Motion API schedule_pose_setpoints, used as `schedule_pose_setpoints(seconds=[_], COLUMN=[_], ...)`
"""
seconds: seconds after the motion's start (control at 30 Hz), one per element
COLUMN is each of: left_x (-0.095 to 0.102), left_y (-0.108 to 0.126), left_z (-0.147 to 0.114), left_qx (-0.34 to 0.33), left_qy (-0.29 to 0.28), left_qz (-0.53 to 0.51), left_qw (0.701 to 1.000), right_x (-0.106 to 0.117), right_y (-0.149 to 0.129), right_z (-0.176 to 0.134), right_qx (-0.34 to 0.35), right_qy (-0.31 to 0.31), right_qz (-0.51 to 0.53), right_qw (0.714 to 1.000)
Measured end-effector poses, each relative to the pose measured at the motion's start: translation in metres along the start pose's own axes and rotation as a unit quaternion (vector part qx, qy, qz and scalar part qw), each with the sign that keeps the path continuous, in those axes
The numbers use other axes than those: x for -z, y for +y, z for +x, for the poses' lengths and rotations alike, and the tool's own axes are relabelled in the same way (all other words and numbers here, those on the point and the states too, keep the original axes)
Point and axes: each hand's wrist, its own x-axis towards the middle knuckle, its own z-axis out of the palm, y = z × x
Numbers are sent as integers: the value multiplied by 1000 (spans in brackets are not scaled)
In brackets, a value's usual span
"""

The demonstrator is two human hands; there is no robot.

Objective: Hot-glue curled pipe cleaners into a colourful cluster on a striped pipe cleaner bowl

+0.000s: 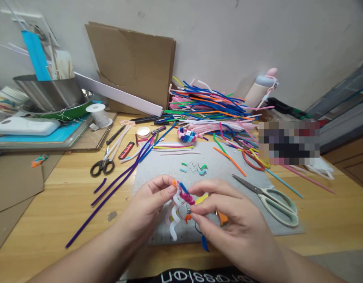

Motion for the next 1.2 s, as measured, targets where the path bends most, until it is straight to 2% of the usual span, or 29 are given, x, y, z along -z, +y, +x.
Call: schedule_pose_setpoints(seconds=[0.27, 0.7, 1.07, 1.2], left_x=[-3, 0, -2, -1], left_y=[2, -1, 0, 0], left_z=[-1, -2, -2, -2], left_qx=[-44, -26, -47, -50], left_qy=[-10, -13, 1, 2], left_qz=[-1, 0, 15, 2], left_qw=[999, 1000, 999, 999], right_x=[-12, -17, -11, -7], right_y=[3, 5, 4, 3], right_z=[-6, -5, -6, -5], right_qx=[-11, 3, 71, 77], right_qy=[38, 33, -2, -22], right_qz=[43, 50, -87, -120], right_qw=[998, 998, 994, 990])
